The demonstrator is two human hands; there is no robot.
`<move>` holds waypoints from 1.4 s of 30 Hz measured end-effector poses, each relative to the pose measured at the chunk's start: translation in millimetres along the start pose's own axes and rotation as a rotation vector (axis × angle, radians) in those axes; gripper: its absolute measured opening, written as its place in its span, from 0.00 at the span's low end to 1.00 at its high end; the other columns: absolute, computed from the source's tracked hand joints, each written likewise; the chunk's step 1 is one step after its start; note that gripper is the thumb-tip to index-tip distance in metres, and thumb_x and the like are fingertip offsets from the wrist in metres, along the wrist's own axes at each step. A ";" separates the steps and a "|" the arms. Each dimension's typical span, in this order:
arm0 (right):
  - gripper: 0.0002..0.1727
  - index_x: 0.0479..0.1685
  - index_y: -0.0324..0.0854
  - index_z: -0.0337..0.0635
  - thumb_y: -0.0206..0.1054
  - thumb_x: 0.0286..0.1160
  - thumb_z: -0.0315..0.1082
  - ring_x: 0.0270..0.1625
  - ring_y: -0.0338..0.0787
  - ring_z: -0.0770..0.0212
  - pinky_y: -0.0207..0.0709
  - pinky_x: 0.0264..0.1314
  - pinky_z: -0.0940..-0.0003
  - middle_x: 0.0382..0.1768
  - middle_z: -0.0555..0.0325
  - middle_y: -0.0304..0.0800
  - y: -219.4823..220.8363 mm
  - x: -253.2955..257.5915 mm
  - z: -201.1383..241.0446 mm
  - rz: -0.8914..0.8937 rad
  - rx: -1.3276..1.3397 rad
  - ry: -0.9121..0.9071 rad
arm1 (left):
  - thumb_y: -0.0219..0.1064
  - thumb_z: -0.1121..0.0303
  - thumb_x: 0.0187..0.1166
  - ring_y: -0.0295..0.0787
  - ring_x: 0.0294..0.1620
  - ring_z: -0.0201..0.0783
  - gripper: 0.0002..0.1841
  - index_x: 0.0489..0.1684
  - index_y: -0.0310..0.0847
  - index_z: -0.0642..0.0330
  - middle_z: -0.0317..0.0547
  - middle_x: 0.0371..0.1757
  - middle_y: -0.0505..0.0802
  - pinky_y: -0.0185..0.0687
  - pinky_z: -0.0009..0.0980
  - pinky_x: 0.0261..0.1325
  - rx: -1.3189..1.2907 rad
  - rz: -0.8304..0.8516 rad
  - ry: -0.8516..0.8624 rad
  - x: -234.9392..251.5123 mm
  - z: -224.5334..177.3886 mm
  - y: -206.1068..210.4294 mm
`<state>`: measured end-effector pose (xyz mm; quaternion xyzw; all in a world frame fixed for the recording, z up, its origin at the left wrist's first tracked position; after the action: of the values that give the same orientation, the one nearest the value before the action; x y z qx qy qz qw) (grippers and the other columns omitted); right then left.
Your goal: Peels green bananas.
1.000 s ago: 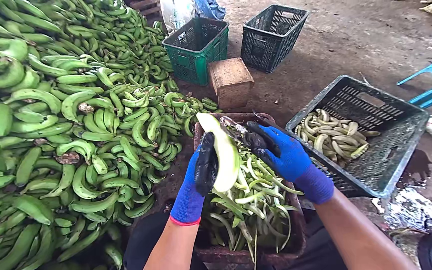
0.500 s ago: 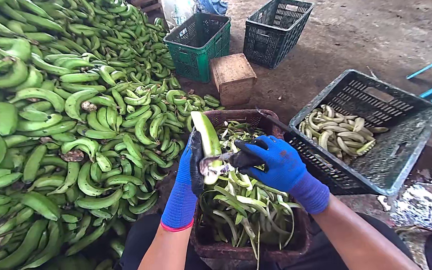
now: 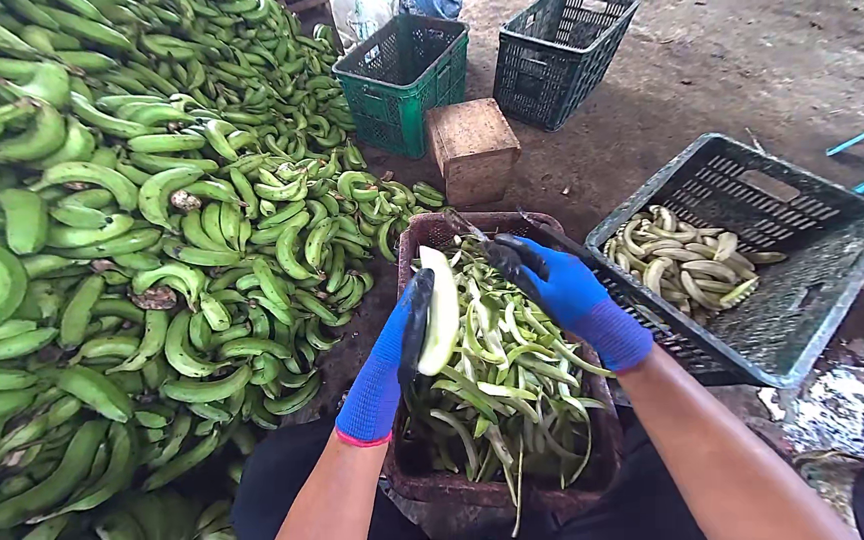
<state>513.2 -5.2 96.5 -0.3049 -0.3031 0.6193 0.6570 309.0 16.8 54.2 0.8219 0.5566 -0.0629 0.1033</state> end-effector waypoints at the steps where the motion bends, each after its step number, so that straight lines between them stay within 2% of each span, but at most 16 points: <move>1: 0.28 0.85 0.72 0.57 0.62 0.85 0.45 0.64 0.89 0.42 0.78 0.64 0.32 0.66 0.46 0.88 5.1 -5.4 8.8 -0.011 -0.013 -0.069 | 0.42 0.54 0.94 0.86 0.31 0.27 0.21 0.67 0.75 0.56 0.39 0.36 0.88 0.86 0.24 0.35 -0.112 -0.057 -0.003 2.8 3.1 -7.9; 4: 0.32 0.78 0.80 0.52 0.70 0.72 0.49 0.57 0.90 0.39 0.81 0.56 0.36 0.58 0.42 0.90 22.3 -28.2 38.7 -0.079 -0.112 -0.341 | 0.45 0.56 0.94 0.87 0.31 0.26 0.17 0.56 0.79 0.53 0.35 0.33 0.89 0.86 0.23 0.34 -0.347 -0.107 0.033 2.9 3.9 -24.1; 8: 0.29 0.64 0.91 0.55 0.65 0.70 0.60 0.49 0.92 0.40 0.83 0.45 0.42 0.50 0.43 0.93 28.8 -54.4 60.1 -0.250 -0.245 -0.652 | 0.38 0.50 0.93 0.89 0.31 0.31 0.24 0.53 0.80 0.54 0.41 0.33 0.90 0.87 0.27 0.33 -0.522 -0.086 -0.070 2.1 1.9 -23.3; 12: 0.23 0.56 0.94 0.60 0.65 0.73 0.60 0.47 0.91 0.46 0.81 0.46 0.50 0.47 0.48 0.93 18.6 -65.4 66.3 -0.370 -0.324 -0.739 | 0.40 0.48 0.91 0.90 0.32 0.38 0.26 0.55 0.79 0.59 0.49 0.38 0.90 0.90 0.31 0.34 -0.827 0.110 -0.068 4.0 1.4 -16.2; 15: 0.24 0.55 0.94 0.56 0.64 0.71 0.57 0.46 0.91 0.43 0.81 0.44 0.48 0.47 0.45 0.93 14.4 -65.2 68.9 -0.392 -0.344 -0.697 | 0.39 0.47 0.91 0.90 0.31 0.37 0.26 0.51 0.79 0.57 0.46 0.34 0.89 0.90 0.30 0.34 -0.849 0.034 -0.069 1.3 -0.9 -17.8; 18: 0.28 0.66 0.90 0.51 0.65 0.70 0.55 0.47 0.92 0.40 0.83 0.41 0.42 0.50 0.42 0.92 13.3 -54.1 66.2 -0.288 -0.247 -0.533 | 0.35 0.55 0.94 0.90 0.31 0.29 0.25 0.48 0.81 0.55 0.39 0.32 0.91 0.88 0.26 0.35 -0.600 -0.042 0.055 -8.0 -12.7 -15.1; 20: 0.29 0.78 0.81 0.54 0.65 0.76 0.50 0.53 0.91 0.39 0.83 0.49 0.37 0.55 0.42 0.90 15.0 -37.3 53.4 -0.113 -0.168 -0.295 | 0.38 0.65 0.94 0.86 0.39 0.23 0.19 0.61 0.76 0.61 0.36 0.39 0.88 0.85 0.22 0.45 -0.248 -0.149 0.174 -21.5 -24.9 -14.8; 23: 0.26 0.85 0.73 0.56 0.57 0.90 0.46 0.66 0.88 0.40 0.76 0.68 0.31 0.67 0.43 0.88 18.3 -8.7 17.9 0.126 -0.033 0.072 | 0.39 0.66 0.94 0.84 0.51 0.21 0.23 0.80 0.66 0.66 0.42 0.55 0.87 0.80 0.20 0.58 0.019 -0.055 0.139 -27.0 -24.6 1.9; 24: 0.25 0.82 0.76 0.55 0.52 0.93 0.49 0.60 0.90 0.42 0.77 0.64 0.34 0.61 0.43 0.91 19.2 -1.1 3.1 0.146 0.002 0.144 | 0.38 0.66 0.93 0.84 0.52 0.21 0.25 0.85 0.60 0.64 0.41 0.58 0.87 0.80 0.20 0.59 0.024 0.018 0.120 -26.2 -22.6 8.3; 26: 0.26 0.75 0.81 0.52 0.47 0.94 0.53 0.44 0.91 0.45 0.80 0.52 0.40 0.46 0.43 0.92 22.7 7.8 -21.5 0.150 0.040 0.229 | 0.37 0.67 0.89 0.87 0.39 0.24 0.25 0.82 0.62 0.62 0.37 0.45 0.89 0.85 0.21 0.46 -0.067 0.090 0.106 -21.4 -21.6 14.3; 29: 0.23 0.78 0.79 0.54 0.56 0.91 0.49 0.56 0.92 0.45 0.78 0.64 0.36 0.55 0.46 0.93 18.6 -1.9 -10.4 0.093 0.052 0.121 | 0.34 0.63 0.92 0.89 0.28 0.32 0.22 0.54 0.77 0.62 0.42 0.30 0.91 0.88 0.27 0.32 -0.323 -0.014 0.070 -8.5 -16.2 -7.6; 31: 0.27 0.80 0.78 0.52 0.66 0.81 0.45 0.63 0.90 0.44 0.79 0.65 0.35 0.62 0.45 0.90 20.5 -18.3 17.9 0.066 0.012 -0.178 | 0.39 0.57 0.95 0.91 0.32 0.32 0.22 0.57 0.80 0.58 0.42 0.35 0.92 0.90 0.28 0.36 -0.428 -0.101 0.082 -4.9 -14.3 -28.8; 32: 0.31 0.78 0.80 0.52 0.69 0.74 0.49 0.58 0.91 0.43 0.82 0.58 0.36 0.58 0.44 0.91 23.9 -28.0 30.3 0.040 -0.027 -0.336 | 0.41 0.55 0.95 0.91 0.38 0.32 0.22 0.62 0.79 0.55 0.42 0.40 0.92 0.90 0.29 0.41 -0.462 -0.097 0.084 -3.4 -13.7 -36.3; 35: 0.33 0.71 0.87 0.55 0.66 0.68 0.61 0.48 0.92 0.43 0.84 0.46 0.42 0.48 0.45 0.93 29.5 -49.1 53.2 -0.043 -0.135 -0.598 | 0.42 0.55 0.94 0.90 0.32 0.31 0.20 0.56 0.81 0.55 0.41 0.35 0.91 0.89 0.27 0.35 -0.524 -0.080 0.081 -2.6 -16.7 -39.8; 37: 0.31 0.72 0.86 0.55 0.66 0.71 0.58 0.49 0.92 0.43 0.84 0.47 0.41 0.49 0.45 0.93 30.0 -46.8 55.1 -0.020 -0.148 -0.544 | 0.42 0.58 0.94 0.89 0.32 0.27 0.19 0.58 0.79 0.55 0.38 0.35 0.91 0.88 0.24 0.36 -0.397 -0.137 0.093 -11.5 -23.9 -35.6; 42: 0.28 0.80 0.78 0.54 0.67 0.80 0.44 0.59 0.89 0.40 0.80 0.57 0.33 0.61 0.42 0.88 15.2 -14.6 28.2 -0.008 -0.039 -0.175 | 0.43 0.69 0.92 0.83 0.55 0.18 0.22 0.82 0.64 0.62 0.38 0.61 0.86 0.79 0.17 0.61 0.005 -0.050 0.158 -29.0 -41.8 -13.0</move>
<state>481.0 -18.4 102.2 -0.2614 -0.3725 0.6350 0.6243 285.7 5.3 99.8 0.8104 0.5833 -0.0019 0.0553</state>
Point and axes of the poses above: each hand's wrist, its own x-axis towards the middle knuckle, its own y-axis out of the palm, z = x × y, the point moved 9 cm from there along x, towards the middle knuckle
